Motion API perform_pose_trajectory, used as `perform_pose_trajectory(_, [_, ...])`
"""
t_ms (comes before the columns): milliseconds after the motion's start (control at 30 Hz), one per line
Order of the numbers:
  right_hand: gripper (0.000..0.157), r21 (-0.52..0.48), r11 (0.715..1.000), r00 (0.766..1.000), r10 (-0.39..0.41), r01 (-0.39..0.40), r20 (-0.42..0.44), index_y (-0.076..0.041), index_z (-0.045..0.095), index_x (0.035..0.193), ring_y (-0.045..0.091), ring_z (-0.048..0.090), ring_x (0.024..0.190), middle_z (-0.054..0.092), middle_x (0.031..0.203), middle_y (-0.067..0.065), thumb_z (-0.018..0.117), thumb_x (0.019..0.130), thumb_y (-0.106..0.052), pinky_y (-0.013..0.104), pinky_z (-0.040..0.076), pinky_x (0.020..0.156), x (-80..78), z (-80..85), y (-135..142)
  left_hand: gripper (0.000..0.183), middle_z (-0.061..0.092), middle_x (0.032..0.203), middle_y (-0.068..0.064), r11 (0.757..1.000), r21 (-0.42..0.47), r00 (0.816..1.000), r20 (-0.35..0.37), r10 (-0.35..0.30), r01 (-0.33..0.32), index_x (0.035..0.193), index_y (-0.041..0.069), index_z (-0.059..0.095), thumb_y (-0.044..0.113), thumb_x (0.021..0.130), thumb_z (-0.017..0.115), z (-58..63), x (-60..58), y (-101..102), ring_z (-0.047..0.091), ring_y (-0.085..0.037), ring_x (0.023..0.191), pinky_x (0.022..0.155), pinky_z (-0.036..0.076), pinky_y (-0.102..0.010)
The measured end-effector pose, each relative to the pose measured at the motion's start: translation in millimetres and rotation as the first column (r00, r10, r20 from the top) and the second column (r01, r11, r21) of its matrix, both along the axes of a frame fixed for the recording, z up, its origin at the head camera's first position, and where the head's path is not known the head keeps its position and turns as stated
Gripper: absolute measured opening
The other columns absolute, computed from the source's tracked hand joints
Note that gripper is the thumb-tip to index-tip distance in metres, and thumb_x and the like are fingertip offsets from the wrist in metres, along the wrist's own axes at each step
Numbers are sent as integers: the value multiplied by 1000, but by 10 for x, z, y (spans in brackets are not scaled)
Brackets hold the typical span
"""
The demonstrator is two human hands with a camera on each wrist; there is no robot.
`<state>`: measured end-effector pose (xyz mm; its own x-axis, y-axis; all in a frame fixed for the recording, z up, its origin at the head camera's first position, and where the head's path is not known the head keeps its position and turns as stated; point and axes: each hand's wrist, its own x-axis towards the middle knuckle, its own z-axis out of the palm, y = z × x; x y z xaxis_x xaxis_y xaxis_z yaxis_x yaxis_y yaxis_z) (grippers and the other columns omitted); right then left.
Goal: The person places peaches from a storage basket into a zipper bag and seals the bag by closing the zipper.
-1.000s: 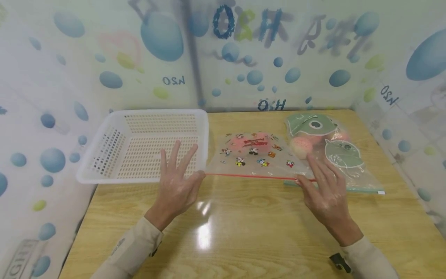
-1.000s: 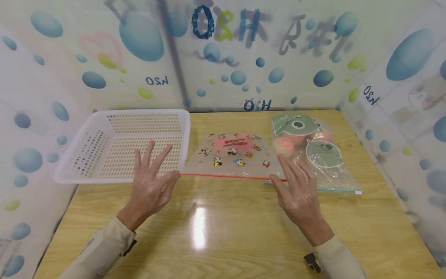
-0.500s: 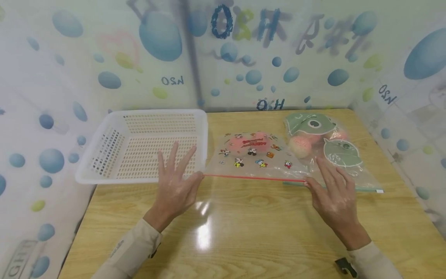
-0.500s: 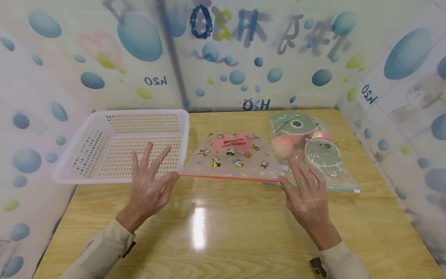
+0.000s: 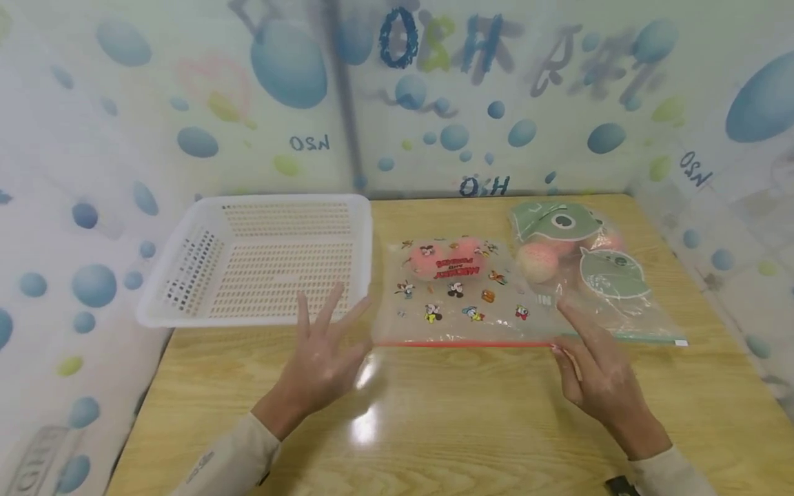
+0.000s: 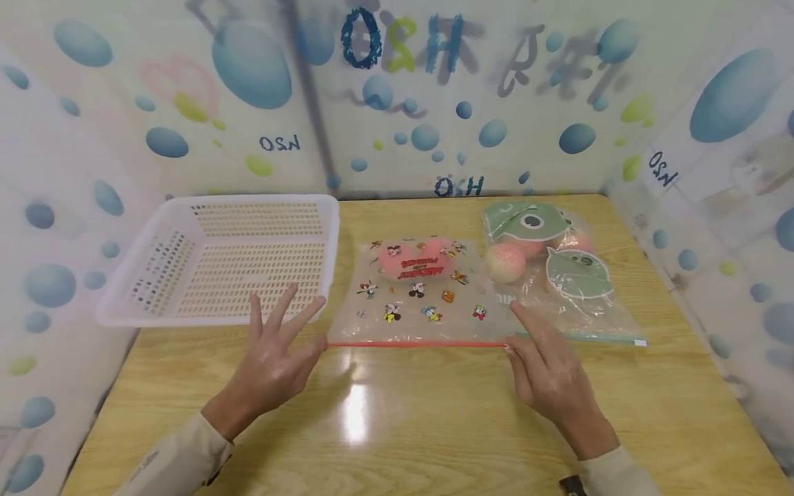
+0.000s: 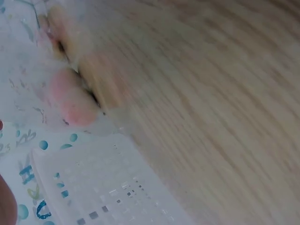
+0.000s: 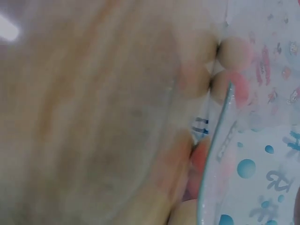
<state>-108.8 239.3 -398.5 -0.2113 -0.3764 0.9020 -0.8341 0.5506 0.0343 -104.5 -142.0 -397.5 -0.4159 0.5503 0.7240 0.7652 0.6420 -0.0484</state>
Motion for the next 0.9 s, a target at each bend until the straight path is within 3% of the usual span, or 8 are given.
perform_pose_trajectory(167, [29, 61, 997, 991, 44, -52, 129, 5, 59, 71, 44, 55, 95, 60, 105, 25, 49, 91, -15, 41, 41, 88, 85, -130, 65, 24, 47, 128, -22, 996, -57, 997, -11, -71, 71, 69, 6, 54, 15, 86, 39, -12, 88, 55, 37, -50, 116, 82, 21, -73])
perform_pose_trajectory(300, [27, 115, 989, 970, 64, -93, 234, -2, 58, 70, 41, 54, 98, 60, 107, 21, 47, 89, -17, 42, 38, 88, 120, -238, 140, 20, 47, 124, -27, 977, -119, 983, -12, -181, 178, 65, 3, 50, 10, 82, 40, -65, 116, 110, 38, -50, 115, 83, 35, -64])
perform_pose_trajectory(467, [24, 214, 969, 923, 31, -121, 383, -6, 61, 81, 35, 54, 101, 59, 113, 15, 44, 88, -21, 39, 34, 93, 159, -364, 240, 21, 46, 123, -31, 948, -182, 966, 50, -255, 260, 61, 4, 47, 7, 80, 39, -212, 130, 132, 37, -47, 117, 95, 32, -52])
perform_pose_trajectory(567, [24, 301, 947, 877, -51, -109, 478, -8, 64, 92, 29, 53, 104, 58, 115, 9, 48, 81, -22, 36, 32, 95, 193, -399, 274, 22, 47, 124, -28, 935, -214, 954, 163, -251, 282, 63, 4, 49, 8, 80, 37, -307, 161, 117, 36, -45, 119, 98, 30, -49])
perform_pose_trajectory(700, [28, 423, 902, 794, -194, -87, 576, -12, 63, 97, 19, 52, 103, 59, 109, -1, 57, 72, -21, 35, 35, 90, 193, -371, 238, 30, 47, 126, -23, 921, -273, 937, 289, -197, 278, 90, -1, 61, 14, 82, 37, -377, 190, 107, 35, -42, 121, 99, 28, -48])
perform_pose_trajectory(800, [26, 452, 890, 780, -242, -58, 577, -12, 62, 98, 19, 50, 104, 57, 112, 0, 61, 74, -21, 39, 39, 86, 131, -288, 137, 36, 44, 130, -21, 918, -305, 933, 326, -151, 255, 110, 1, 58, 16, 82, 41, -302, 163, 180, 32, -41, 123, 101, 24, -47])
perform_pose_trajectory(900, [32, 464, 885, 798, -261, -27, 543, -11, 61, 108, 25, 45, 112, 48, 128, 7, 60, 78, -25, 44, 37, 90, 33, -179, -36, 37, 38, 136, -20, 924, -324, 936, 342, -86, 204, 116, 4, 55, 19, 83, 48, -137, 91, 373, 21, -40, 129, 104, 19, -47])
